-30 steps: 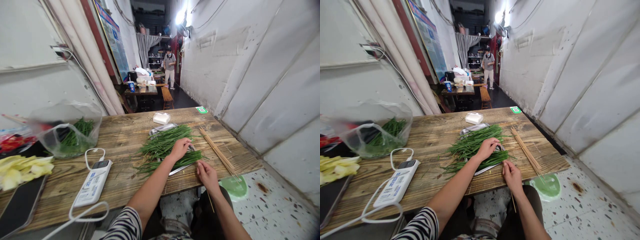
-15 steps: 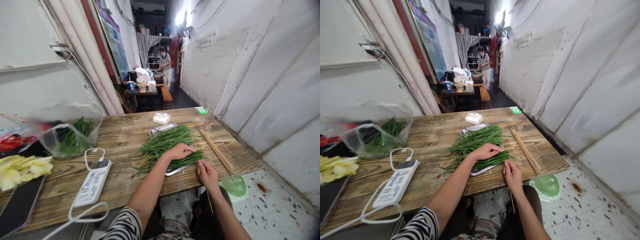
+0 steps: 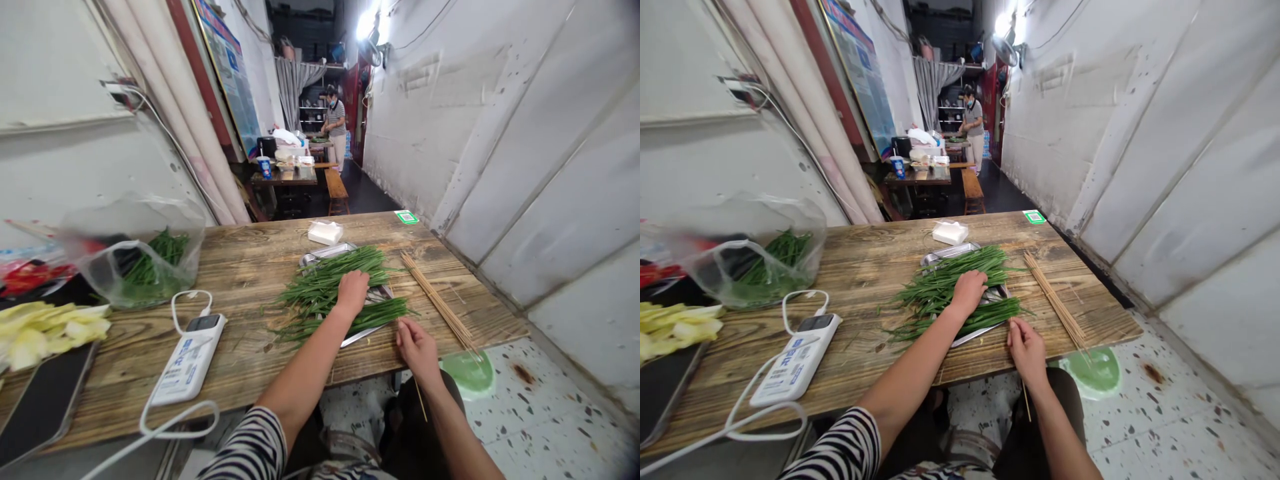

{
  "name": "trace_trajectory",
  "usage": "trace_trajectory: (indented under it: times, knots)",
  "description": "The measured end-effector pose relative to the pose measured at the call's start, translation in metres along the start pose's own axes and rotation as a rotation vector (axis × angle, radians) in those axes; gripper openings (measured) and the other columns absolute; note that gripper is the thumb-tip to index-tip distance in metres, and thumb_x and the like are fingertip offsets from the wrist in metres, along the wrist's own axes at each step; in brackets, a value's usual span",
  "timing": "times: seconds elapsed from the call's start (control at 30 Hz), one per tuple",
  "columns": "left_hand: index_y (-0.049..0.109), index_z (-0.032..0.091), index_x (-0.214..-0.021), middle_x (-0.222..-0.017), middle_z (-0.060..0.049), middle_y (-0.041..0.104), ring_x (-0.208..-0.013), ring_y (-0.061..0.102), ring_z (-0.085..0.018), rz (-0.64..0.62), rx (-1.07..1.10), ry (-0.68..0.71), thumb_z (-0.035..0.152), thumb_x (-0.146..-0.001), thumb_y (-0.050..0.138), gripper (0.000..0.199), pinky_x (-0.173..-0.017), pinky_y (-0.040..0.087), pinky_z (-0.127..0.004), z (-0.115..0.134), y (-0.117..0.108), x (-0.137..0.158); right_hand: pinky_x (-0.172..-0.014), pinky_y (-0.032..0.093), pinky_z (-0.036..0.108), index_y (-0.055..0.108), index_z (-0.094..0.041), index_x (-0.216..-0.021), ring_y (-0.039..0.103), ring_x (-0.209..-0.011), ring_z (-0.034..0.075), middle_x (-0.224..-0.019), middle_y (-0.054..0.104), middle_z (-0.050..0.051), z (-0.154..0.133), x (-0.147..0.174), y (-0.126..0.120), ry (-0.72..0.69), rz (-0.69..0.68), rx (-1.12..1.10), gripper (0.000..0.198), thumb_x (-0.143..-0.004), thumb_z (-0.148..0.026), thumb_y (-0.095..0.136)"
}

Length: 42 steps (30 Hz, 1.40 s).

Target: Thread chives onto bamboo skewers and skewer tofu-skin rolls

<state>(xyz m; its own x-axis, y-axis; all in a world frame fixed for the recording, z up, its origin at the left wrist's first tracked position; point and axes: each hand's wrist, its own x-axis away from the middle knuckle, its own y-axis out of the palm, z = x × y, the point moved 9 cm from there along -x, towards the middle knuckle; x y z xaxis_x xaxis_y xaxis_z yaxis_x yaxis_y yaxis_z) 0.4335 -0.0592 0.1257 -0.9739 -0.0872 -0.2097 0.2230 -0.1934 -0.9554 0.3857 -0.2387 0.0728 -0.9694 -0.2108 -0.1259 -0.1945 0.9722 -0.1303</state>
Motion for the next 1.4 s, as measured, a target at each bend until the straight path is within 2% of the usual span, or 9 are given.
trace_trajectory:
  times: [0.23, 0.5, 0.67, 0.8, 0.9, 1.0, 1.1, 1.27, 1.4]
  knots:
    - [0.065, 0.015, -0.081, -0.09, -0.01, 0.066, -0.094, 0.057, -0.024, 0.018, -0.013, 0.039, 0.019, -0.087, 0.05, 0.017, -0.081, 0.041, -0.035, 0.004, -0.01, 0.002, -0.038, 0.029, 0.022, 0.063, -0.015, -0.095, 0.036, -0.038, 0.009, -0.051, 0.047, -0.005, 0.002, 0.0, -0.001, 0.009, 0.011, 0.019, 0.045, -0.082, -0.057, 0.053]
    - [0.065, 0.02, -0.097, -0.09, -0.006, 0.069, -0.093, 0.058, -0.023, 0.0, 0.194, 0.045, 0.013, -0.08, 0.052, 0.023, -0.083, 0.038, -0.036, 0.008, -0.006, 0.003, -0.037, 0.027, 0.021, 0.062, -0.014, -0.095, 0.035, -0.039, 0.009, -0.051, 0.046, -0.005, 0.0, 0.0, 0.0, 0.006, -0.001, 0.005, 0.043, -0.083, -0.055, 0.054]
    - [0.068, 0.019, -0.086, -0.092, -0.009, 0.069, -0.095, 0.057, -0.025, 0.056, 0.183, 0.068, 0.014, -0.084, 0.047, 0.022, -0.087, 0.038, -0.039, 0.009, -0.011, 0.003, -0.037, 0.028, 0.021, 0.062, -0.015, -0.096, 0.035, -0.038, 0.009, -0.051, 0.046, -0.005, 0.003, 0.0, 0.0, 0.017, 0.005, 0.001, 0.046, -0.082, -0.057, 0.053]
    - [0.066, 0.018, -0.092, -0.087, -0.006, 0.069, -0.085, 0.06, -0.02, 0.091, 0.317, 0.038, 0.014, -0.081, 0.05, 0.02, -0.081, 0.043, -0.031, 0.007, -0.013, 0.004, -0.038, 0.029, 0.022, 0.063, -0.015, -0.095, 0.036, -0.039, 0.009, -0.051, 0.046, -0.005, 0.002, 0.0, 0.0, 0.009, 0.001, 0.005, 0.046, -0.082, -0.058, 0.053]
    - [0.067, 0.018, -0.091, -0.085, -0.005, 0.07, -0.079, 0.062, -0.018, 0.06, 0.447, 0.107, 0.021, -0.084, 0.051, 0.018, -0.075, 0.045, -0.027, 0.013, -0.009, 0.004, -0.039, 0.028, 0.022, 0.062, -0.015, -0.094, 0.036, -0.04, 0.009, -0.051, 0.046, -0.006, 0.001, 0.0, 0.0, 0.003, -0.003, 0.007, 0.043, -0.083, -0.055, 0.053]
    - [0.07, 0.018, -0.086, -0.091, -0.005, 0.072, -0.086, 0.064, -0.018, 0.045, 0.527, 0.183, 0.027, -0.087, 0.05, 0.022, -0.08, 0.046, -0.026, 0.019, -0.006, 0.004, -0.039, 0.028, 0.022, 0.062, -0.014, -0.094, 0.037, -0.041, 0.01, -0.051, 0.046, -0.005, -0.001, 0.0, 0.0, -0.003, -0.001, 0.009, 0.044, -0.083, -0.055, 0.054]
    - [0.071, 0.019, -0.09, -0.097, -0.004, 0.072, -0.091, 0.064, -0.017, 0.061, 0.607, 0.17, 0.027, -0.088, 0.048, 0.024, -0.086, 0.046, -0.026, 0.017, -0.004, 0.003, -0.04, 0.029, 0.022, 0.062, -0.014, -0.094, 0.037, -0.041, 0.01, -0.051, 0.046, -0.005, -0.001, -0.001, 0.0, -0.002, 0.002, -0.006, 0.045, -0.082, -0.056, 0.054]
    - [0.068, 0.017, -0.106, -0.088, -0.002, 0.074, -0.087, 0.066, -0.016, 0.026, 0.676, 0.152, 0.019, -0.087, 0.045, 0.03, -0.088, 0.047, -0.027, 0.017, -0.001, 0.002, -0.039, 0.029, 0.022, 0.063, -0.015, -0.094, 0.036, -0.039, 0.01, -0.05, 0.046, -0.006, 0.0, 0.0, 0.001, 0.016, -0.005, -0.017, 0.045, -0.081, -0.057, 0.054]
    - [0.07, 0.015, -0.101, -0.089, -0.003, 0.074, -0.089, 0.066, -0.016, 0.013, 0.671, 0.161, 0.018, -0.086, 0.044, 0.029, -0.088, 0.048, -0.027, 0.02, -0.001, 0.002, -0.039, 0.03, 0.022, 0.063, -0.015, -0.094, 0.037, -0.039, 0.01, -0.05, 0.047, -0.006, 0.001, 0.0, 0.001, 0.006, -0.003, -0.016, 0.043, -0.081, -0.056, 0.055]
